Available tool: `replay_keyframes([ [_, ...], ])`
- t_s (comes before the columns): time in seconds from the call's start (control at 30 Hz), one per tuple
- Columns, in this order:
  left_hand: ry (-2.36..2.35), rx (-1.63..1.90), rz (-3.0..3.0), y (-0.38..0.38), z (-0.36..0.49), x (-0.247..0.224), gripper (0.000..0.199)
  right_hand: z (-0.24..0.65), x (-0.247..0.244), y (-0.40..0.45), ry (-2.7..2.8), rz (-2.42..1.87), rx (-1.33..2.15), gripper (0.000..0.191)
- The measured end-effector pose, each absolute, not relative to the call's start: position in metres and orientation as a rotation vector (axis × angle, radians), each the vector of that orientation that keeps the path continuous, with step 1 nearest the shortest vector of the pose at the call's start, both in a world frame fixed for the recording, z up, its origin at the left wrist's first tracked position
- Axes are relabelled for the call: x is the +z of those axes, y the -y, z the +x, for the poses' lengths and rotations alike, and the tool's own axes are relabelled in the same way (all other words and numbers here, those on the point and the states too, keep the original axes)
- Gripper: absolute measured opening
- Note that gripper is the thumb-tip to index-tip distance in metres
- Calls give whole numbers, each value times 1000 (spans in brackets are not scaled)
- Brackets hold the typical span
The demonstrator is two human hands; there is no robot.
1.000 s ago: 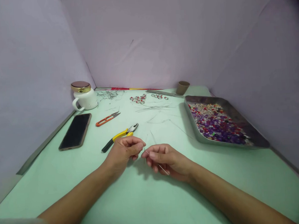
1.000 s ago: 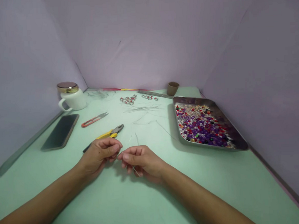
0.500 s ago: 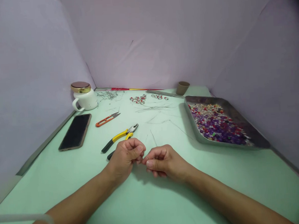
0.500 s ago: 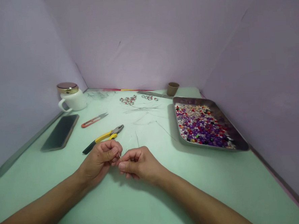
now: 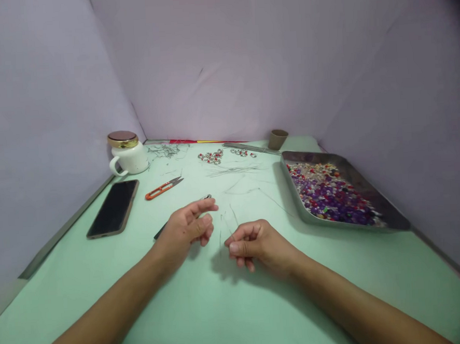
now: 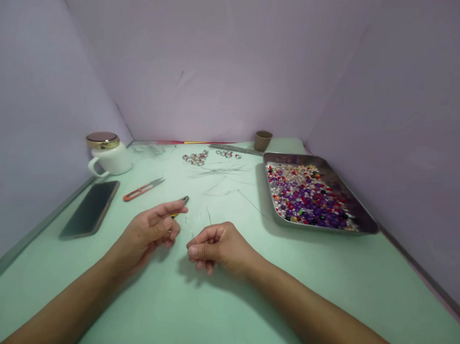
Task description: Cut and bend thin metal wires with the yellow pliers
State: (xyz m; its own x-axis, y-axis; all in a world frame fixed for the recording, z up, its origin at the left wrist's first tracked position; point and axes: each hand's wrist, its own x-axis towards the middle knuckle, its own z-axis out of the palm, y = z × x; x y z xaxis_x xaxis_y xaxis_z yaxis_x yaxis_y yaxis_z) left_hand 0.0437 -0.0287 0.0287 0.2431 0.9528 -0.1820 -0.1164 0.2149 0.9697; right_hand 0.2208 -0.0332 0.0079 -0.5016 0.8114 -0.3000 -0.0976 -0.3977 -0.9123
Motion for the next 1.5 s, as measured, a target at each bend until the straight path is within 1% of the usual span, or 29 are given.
replay_keyframes([
  [0.03, -1085, 995, 1077, 27, 42, 28, 36, 221, 7, 32, 1166, -1051, 1932, 20],
  [0.07, -1146, 1031, 1079, 26, 41, 27, 35, 222, 6, 31, 1137, -1067, 1915, 20],
  [0.17, -1258, 1010, 1104, 28, 44, 22, 18, 220, 4, 31, 1114, -1138, 1860, 22],
  [0.2, -1270, 968, 1128, 31, 47, 20, 16, 218, 3, 31, 1131, -1162, 1839, 22],
  [0.33, -1287, 814, 1194, 44, 61, 23, 18, 214, 4, 36, 1269, -1225, 1772, 19],
  [0.47, -1239, 833, 1139, 51, 66, 24, 16, 212, 7, 41, 1388, -1298, 1751, 11],
  [0.67, -1188, 824, 1038, 50, 64, 22, 17, 210, 11, 44, 1410, -1300, 1704, 13],
  [0.77, -1286, 815, 1212, 45, 60, 28, 17, 212, 12, 41, 1377, -1279, 1688, 16],
  [0.87, -1599, 838, 1588, 36, 47, 33, 19, 219, 10, 33, 1296, -1214, 1697, 23],
  [0.93, -1811, 723, 1916, 28, 35, 33, 22, 225, 8, 25, 1216, -1172, 1726, 26],
  [1.0, -1967, 494, 2115, 22, 25, 31, 27, 230, 5, 19, 1176, -1151, 1740, 27],
  [1.1, -2034, 142, 2208, 18, 18, 27, 33, 236, 1, 12, 1177, -1181, 1707, 28],
  [1.17, -2028, 24, 2219, 17, 19, 26, 30, 237, 0, 11, 1204, -1226, 1653, 28],
  [1.3, -2016, -29, 2248, 16, 21, 26, 20, 236, 0, 12, 1357, -1315, 1434, 18],
  [1.37, -2018, -34, 2233, 16, 21, 26, 15, 236, 0, 12, 1416, -1340, 1355, 19],
  [1.43, -2007, 22, 2168, 15, 21, 27, 13, 237, 0, 13, 1419, -1338, 1342, 19],
  [1.5, -1930, 173, 2028, 15, 21, 29, 15, 239, 0, 11, 1389, -1323, 1364, 20],
])
